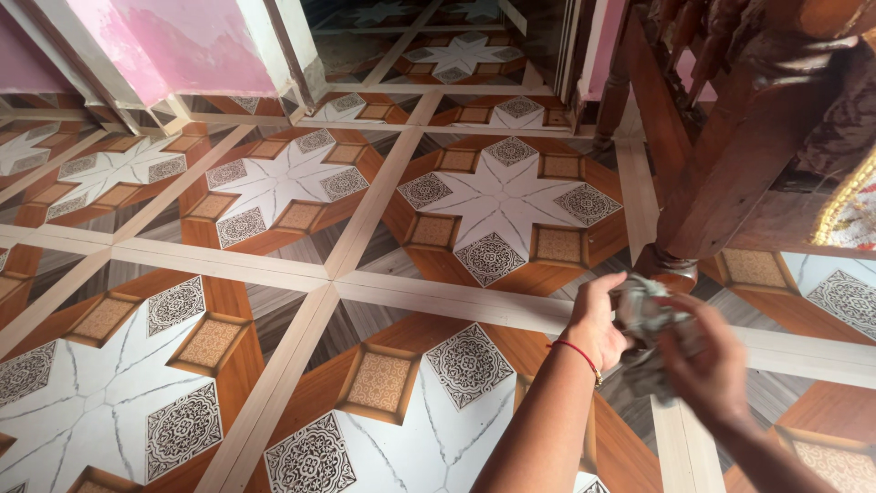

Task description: The person wipes the wooden bed frame with a cloth. They clean the headboard and the vertical posts, moving the cloth along the surfaces to remove dust.

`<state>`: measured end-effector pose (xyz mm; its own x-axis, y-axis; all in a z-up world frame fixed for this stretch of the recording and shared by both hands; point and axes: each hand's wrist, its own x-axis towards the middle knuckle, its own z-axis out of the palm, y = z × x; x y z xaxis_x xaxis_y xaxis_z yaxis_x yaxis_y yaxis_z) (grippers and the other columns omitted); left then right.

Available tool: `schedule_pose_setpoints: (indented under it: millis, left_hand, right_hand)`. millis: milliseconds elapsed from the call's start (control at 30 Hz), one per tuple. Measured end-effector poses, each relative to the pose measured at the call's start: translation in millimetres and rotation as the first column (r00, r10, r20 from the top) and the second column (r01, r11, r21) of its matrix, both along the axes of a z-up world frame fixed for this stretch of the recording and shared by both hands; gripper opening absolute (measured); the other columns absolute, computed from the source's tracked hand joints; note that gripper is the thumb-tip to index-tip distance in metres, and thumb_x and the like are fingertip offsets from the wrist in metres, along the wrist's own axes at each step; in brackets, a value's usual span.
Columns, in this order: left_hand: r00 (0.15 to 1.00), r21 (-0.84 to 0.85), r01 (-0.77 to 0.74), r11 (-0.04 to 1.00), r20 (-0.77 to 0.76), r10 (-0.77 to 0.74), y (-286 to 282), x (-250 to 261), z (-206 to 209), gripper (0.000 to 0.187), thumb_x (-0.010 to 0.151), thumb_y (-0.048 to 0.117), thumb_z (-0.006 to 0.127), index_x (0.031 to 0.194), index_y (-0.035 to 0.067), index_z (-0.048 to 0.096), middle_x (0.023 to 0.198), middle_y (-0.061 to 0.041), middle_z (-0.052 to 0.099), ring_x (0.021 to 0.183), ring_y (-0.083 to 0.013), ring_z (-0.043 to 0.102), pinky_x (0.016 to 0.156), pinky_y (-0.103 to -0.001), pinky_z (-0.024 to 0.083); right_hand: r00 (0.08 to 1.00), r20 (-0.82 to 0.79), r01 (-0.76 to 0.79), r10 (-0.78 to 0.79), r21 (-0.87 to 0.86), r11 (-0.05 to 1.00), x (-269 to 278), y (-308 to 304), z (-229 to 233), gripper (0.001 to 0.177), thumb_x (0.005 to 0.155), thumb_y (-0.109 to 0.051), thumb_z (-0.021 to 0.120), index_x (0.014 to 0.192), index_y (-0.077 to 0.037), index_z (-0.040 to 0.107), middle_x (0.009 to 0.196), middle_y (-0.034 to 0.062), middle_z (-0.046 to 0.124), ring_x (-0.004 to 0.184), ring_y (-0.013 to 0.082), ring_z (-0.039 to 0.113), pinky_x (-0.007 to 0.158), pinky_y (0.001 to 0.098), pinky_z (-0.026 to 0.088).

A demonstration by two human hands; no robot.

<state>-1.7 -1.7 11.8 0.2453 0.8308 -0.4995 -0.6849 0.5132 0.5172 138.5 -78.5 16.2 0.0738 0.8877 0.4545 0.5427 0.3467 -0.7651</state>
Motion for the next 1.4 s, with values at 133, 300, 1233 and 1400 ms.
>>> schedule_pose_setpoints:
  millis: [133,300,1233,1400]
  left_hand:
    - [0.708,0.091,0.185,0.979,-0.703,-0.068,-28,-1,69,0.083,0.084,0.039,0.069,0.153,0.014,0.030,0.153,-0.017,0.035,0.138,-0.0406,0.042,0.111,-0.055,0.038]
    - [0.732,0.492,0.083,0.867,-0.620,0.281,-23,6,87,0.088,0.089,0.048,0.062,0.156,0.003,0.029,0.162,-0.025,0.028,0.147,-0.0392,0.036,0.118,-0.044,0.032]
    - [0.707,0.613,0.191,0.766,-0.627,0.326,-19,28,76,0.072,0.100,0.062,0.029,0.151,0.014,0.045,0.146,-0.017,0.056,0.135,-0.0365,0.052,0.108,-0.046,0.039]
    - [0.699,0.637,0.228,0.736,-0.634,0.332,-13,23,66,0.071,0.103,0.061,0.029,0.147,0.010,0.048,0.143,-0.020,0.057,0.132,-0.0398,0.054,0.107,-0.047,0.042]
  right_hand:
    - [0.843,-0.530,0.082,-0.092,-0.042,0.996,58,30,-28,0.034,0.099,0.005,0.059,0.132,0.002,0.070,0.103,0.0162,0.067,0.079,0.0162,0.060,0.065,0.0292,0.046]
    - [0.405,-0.908,0.106,-0.107,-0.069,0.992,102,88,-15,0.023,0.103,-0.002,0.060,0.124,0.003,0.070,0.113,0.0088,0.069,0.099,0.0185,0.074,0.083,0.0332,0.064]
    - [0.726,-0.686,-0.084,0.042,-0.028,0.996,34,131,-21,0.042,0.112,-0.035,0.041,0.141,-0.007,0.053,0.138,0.0136,0.059,0.124,0.0264,0.059,0.102,0.0415,0.049]
    - [0.905,-0.343,0.321,-0.251,0.163,0.933,2,124,-62,0.047,0.113,-0.029,0.044,0.150,-0.001,0.043,0.141,0.0202,0.057,0.125,0.0314,0.058,0.104,0.0447,0.045]
